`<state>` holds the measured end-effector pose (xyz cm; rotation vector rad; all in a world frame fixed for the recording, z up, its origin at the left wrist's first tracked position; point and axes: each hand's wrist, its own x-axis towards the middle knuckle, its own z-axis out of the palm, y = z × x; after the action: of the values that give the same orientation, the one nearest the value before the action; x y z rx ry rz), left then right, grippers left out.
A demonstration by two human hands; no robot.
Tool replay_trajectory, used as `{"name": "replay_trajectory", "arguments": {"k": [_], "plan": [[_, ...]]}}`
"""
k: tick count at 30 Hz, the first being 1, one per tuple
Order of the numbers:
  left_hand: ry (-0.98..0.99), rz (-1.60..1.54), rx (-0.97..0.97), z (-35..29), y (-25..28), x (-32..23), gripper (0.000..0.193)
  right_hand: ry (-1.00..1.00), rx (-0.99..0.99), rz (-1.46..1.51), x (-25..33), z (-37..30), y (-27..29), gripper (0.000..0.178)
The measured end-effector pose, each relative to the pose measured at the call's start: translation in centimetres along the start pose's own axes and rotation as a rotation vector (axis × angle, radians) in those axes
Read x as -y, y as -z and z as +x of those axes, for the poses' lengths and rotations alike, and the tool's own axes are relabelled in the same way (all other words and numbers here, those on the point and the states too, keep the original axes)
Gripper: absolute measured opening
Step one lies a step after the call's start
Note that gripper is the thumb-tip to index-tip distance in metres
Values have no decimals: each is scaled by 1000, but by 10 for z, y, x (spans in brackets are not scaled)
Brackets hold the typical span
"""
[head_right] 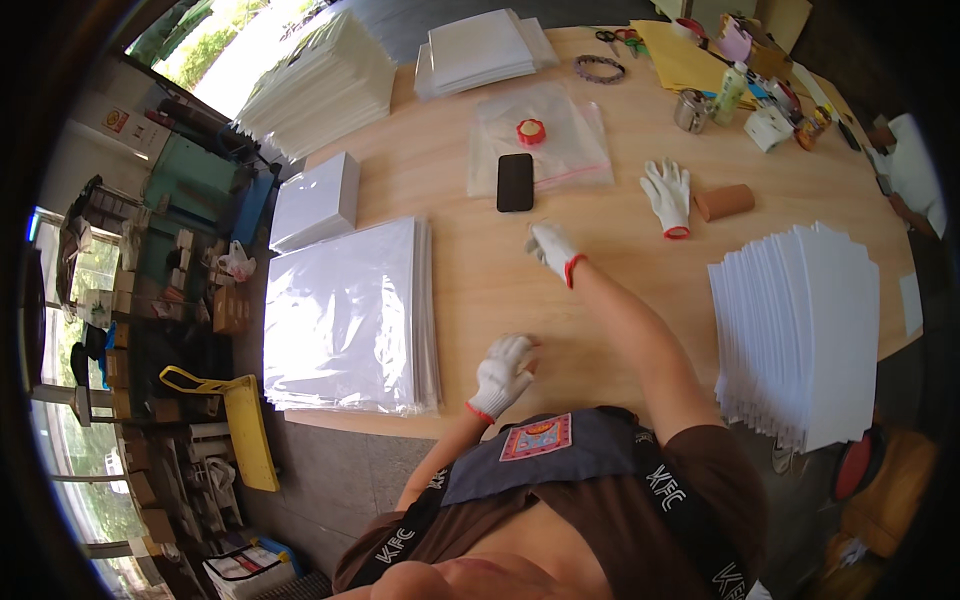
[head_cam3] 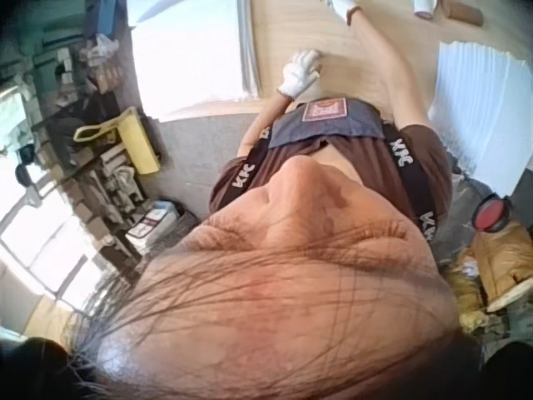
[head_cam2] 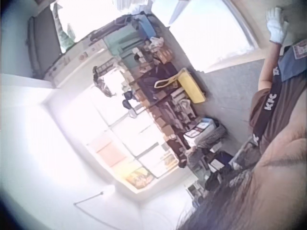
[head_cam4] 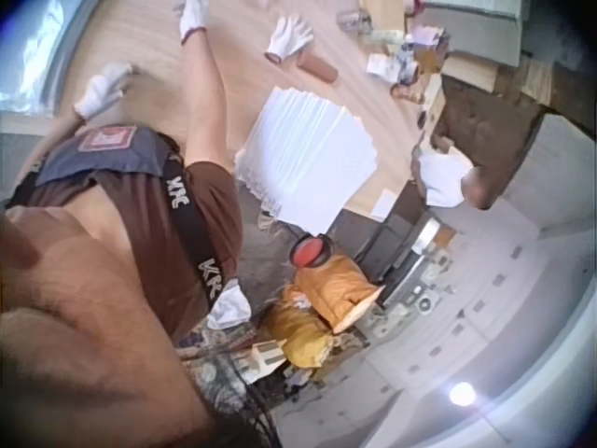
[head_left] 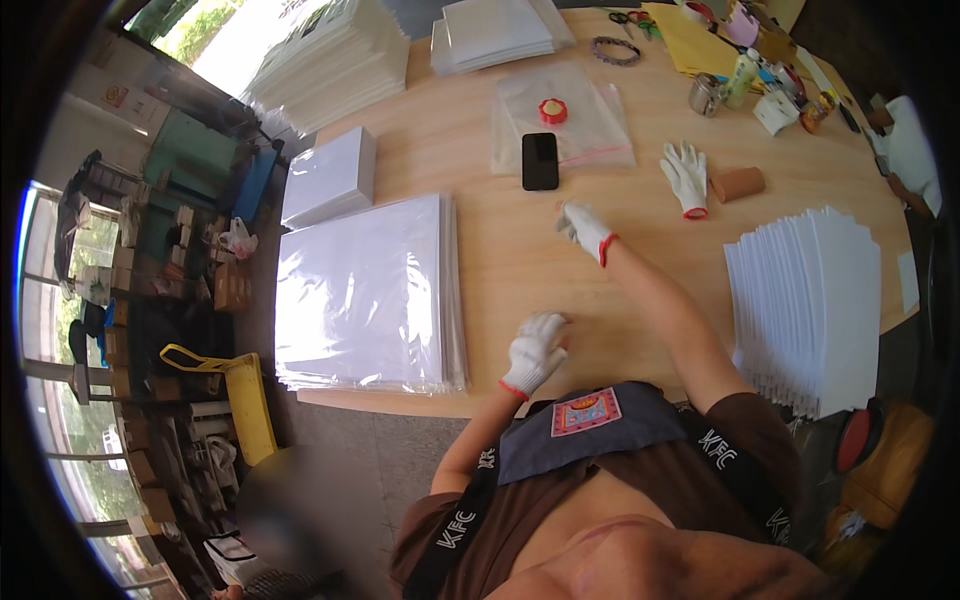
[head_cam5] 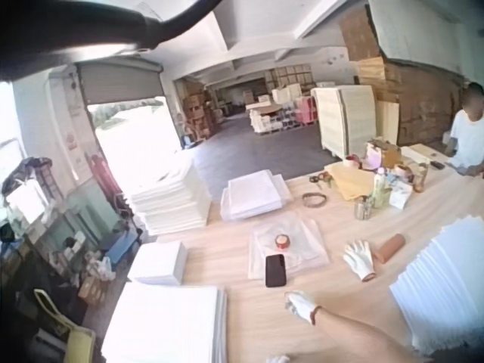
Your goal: The person stacks white paper sheets on a wooden table, aligning them by hand. They then place the stack into a clear plastic bag and seal it. The person also handles a roll of tape and a small orange tool during the process.
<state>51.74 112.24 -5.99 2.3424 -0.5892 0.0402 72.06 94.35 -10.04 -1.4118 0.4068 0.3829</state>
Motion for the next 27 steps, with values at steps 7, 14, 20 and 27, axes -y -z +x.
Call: {"name": "replay_trajectory", "arguments": {"k": [7,14,20,27], "plan": [[168,99,-289,-35,14,40,30,20,-138,-275,4,92,13,45],[181,-7,-313,-31,25,25,23,-54,-214,-176,21,76,13,42],[118,-29,-380,-24,17,28,19,21,-89,338,37,60,9,23],[155,10,-290,-32,14,29,20,146,-140,614,75,3,65,23]]}}
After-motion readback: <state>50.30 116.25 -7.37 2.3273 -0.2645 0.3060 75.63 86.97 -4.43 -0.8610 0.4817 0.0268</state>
